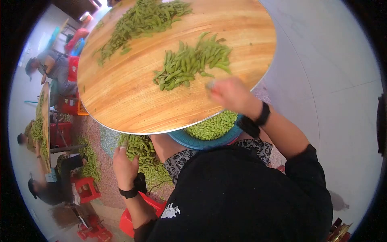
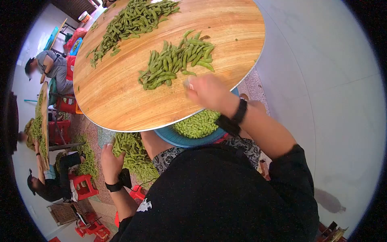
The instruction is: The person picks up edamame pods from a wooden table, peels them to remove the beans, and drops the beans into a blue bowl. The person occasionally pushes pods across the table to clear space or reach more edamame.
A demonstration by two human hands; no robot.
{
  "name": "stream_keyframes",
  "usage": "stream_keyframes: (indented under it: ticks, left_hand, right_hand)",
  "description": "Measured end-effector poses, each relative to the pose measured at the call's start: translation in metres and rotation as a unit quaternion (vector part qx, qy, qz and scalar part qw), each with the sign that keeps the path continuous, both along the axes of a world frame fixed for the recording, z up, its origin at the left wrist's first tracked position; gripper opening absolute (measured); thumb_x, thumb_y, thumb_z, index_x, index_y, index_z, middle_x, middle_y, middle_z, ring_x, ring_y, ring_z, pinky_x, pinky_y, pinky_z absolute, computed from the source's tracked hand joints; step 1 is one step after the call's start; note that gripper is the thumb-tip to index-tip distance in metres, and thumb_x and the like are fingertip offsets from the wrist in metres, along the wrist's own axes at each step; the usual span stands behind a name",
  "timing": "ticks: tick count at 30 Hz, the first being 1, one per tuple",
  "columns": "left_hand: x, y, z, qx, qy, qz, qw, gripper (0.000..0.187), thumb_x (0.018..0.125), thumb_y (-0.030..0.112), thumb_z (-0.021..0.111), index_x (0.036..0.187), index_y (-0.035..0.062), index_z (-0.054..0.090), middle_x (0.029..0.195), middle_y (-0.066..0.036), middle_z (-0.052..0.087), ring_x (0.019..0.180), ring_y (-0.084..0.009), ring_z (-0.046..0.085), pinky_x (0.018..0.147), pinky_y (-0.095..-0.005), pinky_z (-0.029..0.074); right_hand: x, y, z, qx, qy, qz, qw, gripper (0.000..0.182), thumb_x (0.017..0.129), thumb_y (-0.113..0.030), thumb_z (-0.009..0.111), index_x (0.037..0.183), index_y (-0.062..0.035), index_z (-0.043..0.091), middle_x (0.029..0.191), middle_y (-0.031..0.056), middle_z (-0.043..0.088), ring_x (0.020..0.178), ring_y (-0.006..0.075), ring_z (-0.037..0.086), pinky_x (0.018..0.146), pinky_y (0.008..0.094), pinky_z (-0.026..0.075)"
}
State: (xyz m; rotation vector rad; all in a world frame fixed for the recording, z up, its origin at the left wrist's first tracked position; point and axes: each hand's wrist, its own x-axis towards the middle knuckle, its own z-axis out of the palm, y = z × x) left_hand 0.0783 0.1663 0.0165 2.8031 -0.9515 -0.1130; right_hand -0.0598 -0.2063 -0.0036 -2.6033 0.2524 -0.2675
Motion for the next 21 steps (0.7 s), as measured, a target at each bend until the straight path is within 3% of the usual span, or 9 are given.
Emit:
stream_keyframes:
  ticks: [3,7,10,11,12,13,15,16,21]
  left_hand:
    - [0.002,-0.021,-0.001,-0.108,-0.124,0.007,0.986,0.042,0.07,0.004,0.073,0.111,0.0023,0.063,0.104,-0.02,0.062,0.097,-0.033,0.061,0.081,-0.0369,0.049]
    - [-0.015,-0.084,0.01,-0.275,-0.025,-0.127,0.953,0.04,0.071,0.001,0.072,0.111,0.0018,0.064,0.1,-0.018,0.063,0.091,-0.0336,0.062,0.08,-0.0369,0.051]
    - [-0.023,-0.129,0.004,-0.318,-0.001,-0.185,0.93,0.037,0.072,0.0,0.071,0.108,0.0005,0.064,0.098,-0.017,0.063,0.088,-0.0323,0.063,0.076,-0.0348,0.051]
    - [-0.022,-0.142,-0.004,-0.346,0.019,-0.205,0.915,0.037,0.071,0.0,0.072,0.107,0.0,0.065,0.096,-0.017,0.063,0.086,-0.0302,0.064,0.074,-0.0334,0.051]
    - [-0.022,-0.154,-0.008,-0.373,0.039,-0.226,0.899,0.036,0.071,0.0,0.072,0.106,-0.0005,0.065,0.094,-0.016,0.064,0.083,-0.0282,0.064,0.071,-0.0319,0.052]
    - [-0.023,-0.164,-0.008,-0.376,0.04,-0.227,0.898,0.036,0.071,0.0,0.072,0.106,-0.0005,0.065,0.094,-0.016,0.064,0.083,-0.0282,0.064,0.071,-0.0319,0.052]
    - [-0.025,-0.182,-0.007,-0.472,0.155,-0.241,0.834,0.037,0.07,-0.001,0.073,0.106,-0.0014,0.065,0.09,-0.015,0.064,0.075,-0.0249,0.065,0.067,-0.0305,0.052]
    - [-0.027,-0.188,-0.008,-0.49,0.159,-0.255,0.818,0.034,0.07,-0.001,0.074,0.103,-0.0015,0.066,0.086,-0.013,0.064,0.069,-0.0207,0.065,0.064,-0.0281,0.051]
    - [-0.037,-0.188,0.0,-0.554,0.219,-0.214,0.774,0.021,0.072,0.0,0.075,0.092,-0.0021,0.068,0.08,-0.01,0.065,0.069,-0.0173,0.064,0.063,-0.0267,0.05]
  right_hand:
    - [0.044,-0.021,-0.017,-0.028,-0.085,-0.051,0.995,0.011,0.078,-0.014,0.061,0.084,-0.0054,0.058,0.07,0.0187,0.06,0.071,0.0385,0.061,0.064,0.0487,0.048]
    - [0.063,-0.02,-0.018,-0.078,-0.055,-0.083,0.992,0.011,0.075,-0.008,0.062,0.081,-0.0003,0.057,0.078,0.0221,0.062,0.078,0.0404,0.061,0.068,0.0484,0.05]
    - [0.049,-0.018,0.004,-0.027,-0.044,-0.08,0.995,0.011,0.079,-0.011,0.066,0.08,-0.0014,0.059,0.073,0.0163,0.063,0.072,0.0321,0.064,0.063,0.0411,0.051]
    - [0.041,-0.014,0.013,0.26,0.007,-0.085,0.962,0.015,0.082,-0.016,0.067,0.081,-0.0024,0.06,0.072,0.0111,0.062,0.069,0.0244,0.063,0.06,0.0351,0.05]
    - [0.033,-0.01,0.021,0.526,0.058,-0.084,0.844,0.02,0.085,-0.021,0.068,0.082,-0.0033,0.06,0.071,0.006,0.061,0.065,0.0167,0.062,0.056,0.0292,0.048]
    - [0.025,-0.003,0.025,0.524,0.058,-0.085,0.845,0.02,0.085,-0.021,0.068,0.082,-0.0033,0.06,0.071,0.006,0.061,0.065,0.0167,0.062,0.056,0.0292,0.048]
    - [0.011,0.008,0.033,0.659,0.054,-0.031,0.749,0.025,0.089,-0.029,0.067,0.084,-0.0053,0.061,0.072,-0.0005,0.057,0.062,0.006,0.056,0.052,0.0202,0.042]
    - [0.007,0.015,0.035,0.699,0.067,-0.045,0.711,0.024,0.089,-0.028,0.066,0.085,-0.0056,0.06,0.072,0.0001,0.057,0.059,0.0068,0.054,0.05,0.02,0.039]
    - [-0.007,0.034,0.047,0.734,0.069,-0.035,0.675,0.023,0.091,-0.028,0.064,0.086,-0.0063,0.06,0.071,-0.0012,0.055,0.058,0.0059,0.052,0.049,0.0194,0.039]
